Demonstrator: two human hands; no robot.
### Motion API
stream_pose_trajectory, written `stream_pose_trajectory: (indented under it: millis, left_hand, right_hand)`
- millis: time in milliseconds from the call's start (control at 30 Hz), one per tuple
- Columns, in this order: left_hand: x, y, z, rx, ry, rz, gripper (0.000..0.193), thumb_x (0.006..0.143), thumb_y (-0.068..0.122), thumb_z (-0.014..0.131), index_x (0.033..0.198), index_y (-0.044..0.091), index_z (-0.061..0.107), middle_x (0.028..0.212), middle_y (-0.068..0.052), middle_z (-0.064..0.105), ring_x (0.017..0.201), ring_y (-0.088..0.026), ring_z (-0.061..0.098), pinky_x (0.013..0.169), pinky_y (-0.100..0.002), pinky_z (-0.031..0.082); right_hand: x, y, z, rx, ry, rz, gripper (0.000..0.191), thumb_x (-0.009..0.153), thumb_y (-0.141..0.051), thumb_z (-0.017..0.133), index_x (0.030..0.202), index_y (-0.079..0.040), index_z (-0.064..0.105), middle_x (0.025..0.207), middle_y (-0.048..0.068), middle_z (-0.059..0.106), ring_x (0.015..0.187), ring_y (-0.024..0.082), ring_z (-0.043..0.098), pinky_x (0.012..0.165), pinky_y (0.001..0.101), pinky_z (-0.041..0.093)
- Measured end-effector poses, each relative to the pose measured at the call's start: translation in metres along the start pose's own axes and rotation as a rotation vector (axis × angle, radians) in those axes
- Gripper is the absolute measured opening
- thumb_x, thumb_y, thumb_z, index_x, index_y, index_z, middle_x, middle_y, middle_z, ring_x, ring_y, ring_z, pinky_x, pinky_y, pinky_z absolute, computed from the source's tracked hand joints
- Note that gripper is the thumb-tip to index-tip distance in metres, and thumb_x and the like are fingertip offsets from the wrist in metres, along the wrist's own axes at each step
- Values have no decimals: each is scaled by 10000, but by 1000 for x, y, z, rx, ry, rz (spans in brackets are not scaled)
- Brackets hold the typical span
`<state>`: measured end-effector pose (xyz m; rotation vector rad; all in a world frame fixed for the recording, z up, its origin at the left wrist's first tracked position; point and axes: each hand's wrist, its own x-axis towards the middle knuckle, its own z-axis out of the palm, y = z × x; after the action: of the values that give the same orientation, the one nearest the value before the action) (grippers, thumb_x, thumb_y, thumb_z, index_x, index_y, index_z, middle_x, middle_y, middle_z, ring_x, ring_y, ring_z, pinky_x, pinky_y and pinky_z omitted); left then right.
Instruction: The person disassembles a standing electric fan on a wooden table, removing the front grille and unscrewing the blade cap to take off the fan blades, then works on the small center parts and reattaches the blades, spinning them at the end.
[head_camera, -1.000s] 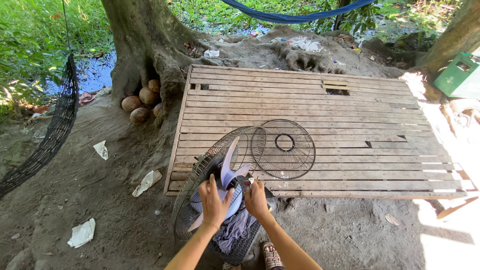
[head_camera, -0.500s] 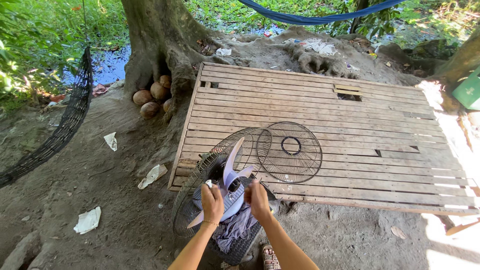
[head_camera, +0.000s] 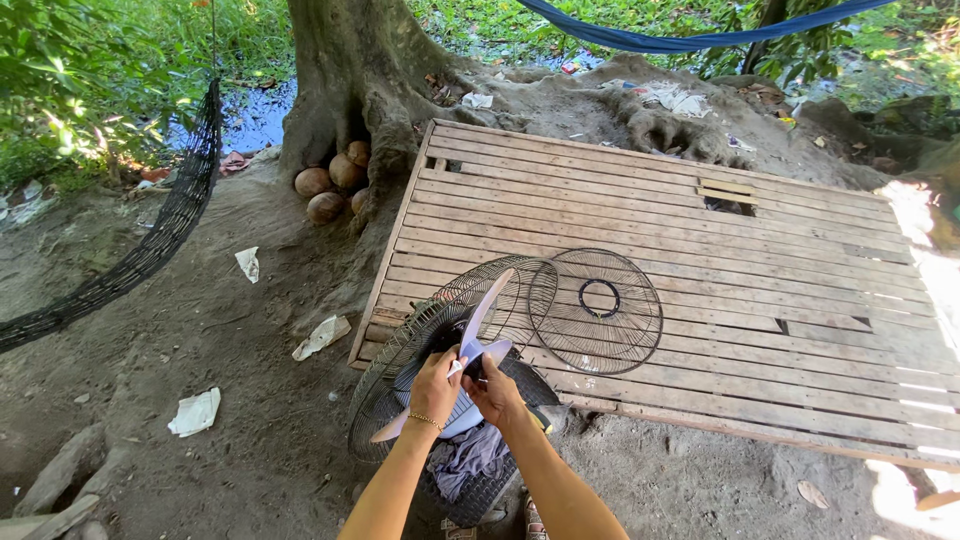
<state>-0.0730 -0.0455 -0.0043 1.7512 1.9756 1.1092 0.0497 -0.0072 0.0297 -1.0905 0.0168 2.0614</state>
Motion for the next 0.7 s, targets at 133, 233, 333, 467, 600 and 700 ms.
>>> stream_pose_trajectory:
  millis: [133, 233, 333, 467, 600, 700]
  left_hand:
    - [-3, -10, 0, 99, -56, 32, 345, 995, 304, 608, 1256, 83, 649, 1086, -186, 708, 877, -401, 699, 699, -460, 585]
    - [-5, -11, -1, 108, -63, 17, 362, 991, 313, 598, 1268, 86, 645, 1086, -183, 709, 859, -401, 700, 691, -461, 589]
    - [-4, -10, -1, 136, -85, 13, 355, 991, 311, 601, 1265, 90, 648, 1076, -177, 712, 853, -403, 700, 688, -465, 585]
    - [1, -9, 0, 125, -101, 8, 341, 996, 294, 595, 1263, 90, 649, 1053, -168, 716, 853, -397, 700, 693, -468, 581]
    - [5, -7, 2, 129, -108, 45, 341, 995, 285, 594, 1260, 74, 636, 1046, -168, 713, 855, -395, 700, 696, -473, 581]
    - [9, -6, 1, 130, -112, 56, 363, 982, 283, 597, 1278, 73, 614, 1017, -173, 715, 852, -400, 696, 698, -486, 574]
  right_hand:
    - [5, 5, -3, 21, 17, -22, 332, 997, -326, 664, 1049, 1, 637, 947, 145, 639, 754, 226, 623, 673, 320, 580]
    - [4, 9, -6, -63, -5, -131, 316, 967, -293, 684, 1053, -2, 593, 972, 146, 633, 763, 228, 648, 665, 334, 585]
    - [1, 14, -6, -291, 5, -354, 338, 955, -230, 705, 1089, 17, 518, 1036, 156, 639, 805, 232, 685, 694, 369, 611]
    - [-6, 14, -9, -859, -4, -768, 358, 935, -186, 745, 1114, 29, 522, 1043, 147, 629, 820, 221, 687, 689, 376, 601]
    - [-13, 6, -15, -1208, -189, -1222, 399, 886, -16, 724, 1220, 24, 510, 1145, 178, 537, 948, 234, 628, 761, 365, 605]
    - [-14, 1, -17, -1412, -143, -1307, 501, 846, -79, 767, 1272, 14, 519, 1193, 179, 559, 1019, 292, 603, 833, 405, 577]
